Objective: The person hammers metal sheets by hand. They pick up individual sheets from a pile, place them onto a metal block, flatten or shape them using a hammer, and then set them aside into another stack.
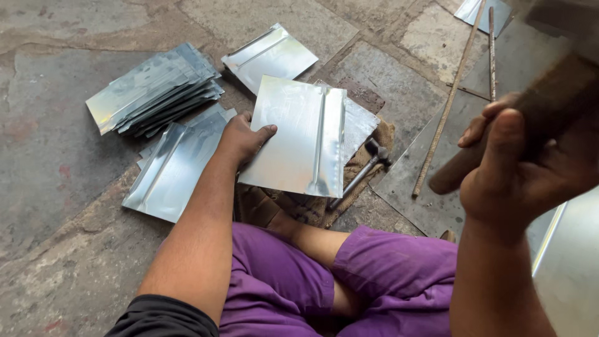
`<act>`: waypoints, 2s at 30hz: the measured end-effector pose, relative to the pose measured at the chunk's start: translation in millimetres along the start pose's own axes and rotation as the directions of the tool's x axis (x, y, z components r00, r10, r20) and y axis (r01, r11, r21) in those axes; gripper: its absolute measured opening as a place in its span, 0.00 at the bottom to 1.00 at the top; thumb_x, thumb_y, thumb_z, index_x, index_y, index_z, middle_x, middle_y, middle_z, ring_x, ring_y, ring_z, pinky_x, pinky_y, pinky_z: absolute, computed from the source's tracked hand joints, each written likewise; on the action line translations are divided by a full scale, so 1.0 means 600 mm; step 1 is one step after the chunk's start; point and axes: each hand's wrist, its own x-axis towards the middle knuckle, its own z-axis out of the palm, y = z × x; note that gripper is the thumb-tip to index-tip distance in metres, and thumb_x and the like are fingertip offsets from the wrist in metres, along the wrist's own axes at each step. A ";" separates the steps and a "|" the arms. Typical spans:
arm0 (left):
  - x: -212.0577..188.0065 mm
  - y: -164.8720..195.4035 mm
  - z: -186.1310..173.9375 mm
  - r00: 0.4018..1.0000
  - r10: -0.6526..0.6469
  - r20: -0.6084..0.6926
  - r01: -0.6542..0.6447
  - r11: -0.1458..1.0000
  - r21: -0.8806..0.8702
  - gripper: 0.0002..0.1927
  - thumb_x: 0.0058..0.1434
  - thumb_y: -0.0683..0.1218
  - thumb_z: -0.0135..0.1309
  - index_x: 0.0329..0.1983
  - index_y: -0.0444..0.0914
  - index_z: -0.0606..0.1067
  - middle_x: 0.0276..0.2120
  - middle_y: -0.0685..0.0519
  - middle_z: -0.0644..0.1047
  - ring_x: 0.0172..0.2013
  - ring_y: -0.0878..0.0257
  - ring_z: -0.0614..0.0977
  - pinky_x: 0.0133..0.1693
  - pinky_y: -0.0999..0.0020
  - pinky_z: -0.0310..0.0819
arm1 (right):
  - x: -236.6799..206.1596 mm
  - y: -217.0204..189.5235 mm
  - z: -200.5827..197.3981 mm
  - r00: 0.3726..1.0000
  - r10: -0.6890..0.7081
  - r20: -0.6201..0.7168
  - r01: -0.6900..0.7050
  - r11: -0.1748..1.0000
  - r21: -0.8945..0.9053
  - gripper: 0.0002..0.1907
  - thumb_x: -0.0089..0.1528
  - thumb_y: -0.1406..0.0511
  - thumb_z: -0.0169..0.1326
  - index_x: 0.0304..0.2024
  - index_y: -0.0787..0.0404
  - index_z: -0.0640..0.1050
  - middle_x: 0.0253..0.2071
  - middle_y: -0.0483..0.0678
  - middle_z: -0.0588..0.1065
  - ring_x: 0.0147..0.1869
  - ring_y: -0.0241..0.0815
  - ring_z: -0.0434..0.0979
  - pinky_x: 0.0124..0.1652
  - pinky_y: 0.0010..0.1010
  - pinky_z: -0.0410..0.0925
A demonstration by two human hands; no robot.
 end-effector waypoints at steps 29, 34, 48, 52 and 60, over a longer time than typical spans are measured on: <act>0.017 -0.025 0.021 1.000 0.015 -0.021 -0.018 0.988 -0.154 0.25 0.56 0.50 0.66 0.52 0.30 0.76 0.42 0.42 0.84 0.38 0.57 0.86 0.41 0.64 0.80 | -0.021 0.043 0.058 0.838 0.512 0.187 -0.351 0.770 -0.533 0.28 0.64 0.62 0.60 0.65 0.65 0.73 0.31 0.54 0.81 0.29 0.43 0.82 0.33 0.36 0.75; 0.020 -0.031 0.022 0.999 0.015 0.040 -0.007 0.979 -0.202 0.25 0.58 0.49 0.64 0.53 0.30 0.75 0.42 0.41 0.84 0.38 0.56 0.86 0.41 0.63 0.81 | 0.008 0.008 0.017 1.000 0.011 -0.011 -0.012 0.991 -0.133 0.09 0.79 0.63 0.56 0.57 0.63 0.77 0.35 0.50 0.78 0.32 0.37 0.79 0.33 0.29 0.75; -0.003 -0.006 0.017 0.995 -0.063 0.076 0.076 0.980 -0.183 0.24 0.60 0.51 0.62 0.52 0.30 0.76 0.40 0.41 0.83 0.35 0.57 0.85 0.38 0.63 0.80 | -0.005 0.016 0.034 0.948 0.301 0.100 -0.213 0.838 -0.502 0.09 0.72 0.63 0.61 0.47 0.63 0.78 0.32 0.51 0.78 0.34 0.40 0.79 0.34 0.36 0.74; 0.002 -0.002 0.026 0.996 -0.060 0.060 0.075 0.952 -0.296 0.24 0.60 0.50 0.63 0.52 0.28 0.77 0.42 0.41 0.84 0.37 0.57 0.85 0.40 0.64 0.81 | 0.011 0.002 0.022 0.997 0.000 -0.076 -0.010 0.992 -0.123 0.18 0.72 0.61 0.57 0.58 0.66 0.73 0.31 0.44 0.75 0.30 0.31 0.77 0.29 0.24 0.72; -0.004 -0.002 0.025 0.999 0.046 -0.007 -0.047 0.993 -0.111 0.29 0.57 0.46 0.65 0.59 0.30 0.70 0.47 0.41 0.82 0.43 0.57 0.85 0.46 0.64 0.79 | -0.035 0.072 0.099 0.654 0.703 0.279 -0.355 0.611 -0.708 0.32 0.60 0.64 0.62 0.67 0.57 0.70 0.38 0.60 0.81 0.37 0.53 0.83 0.38 0.42 0.74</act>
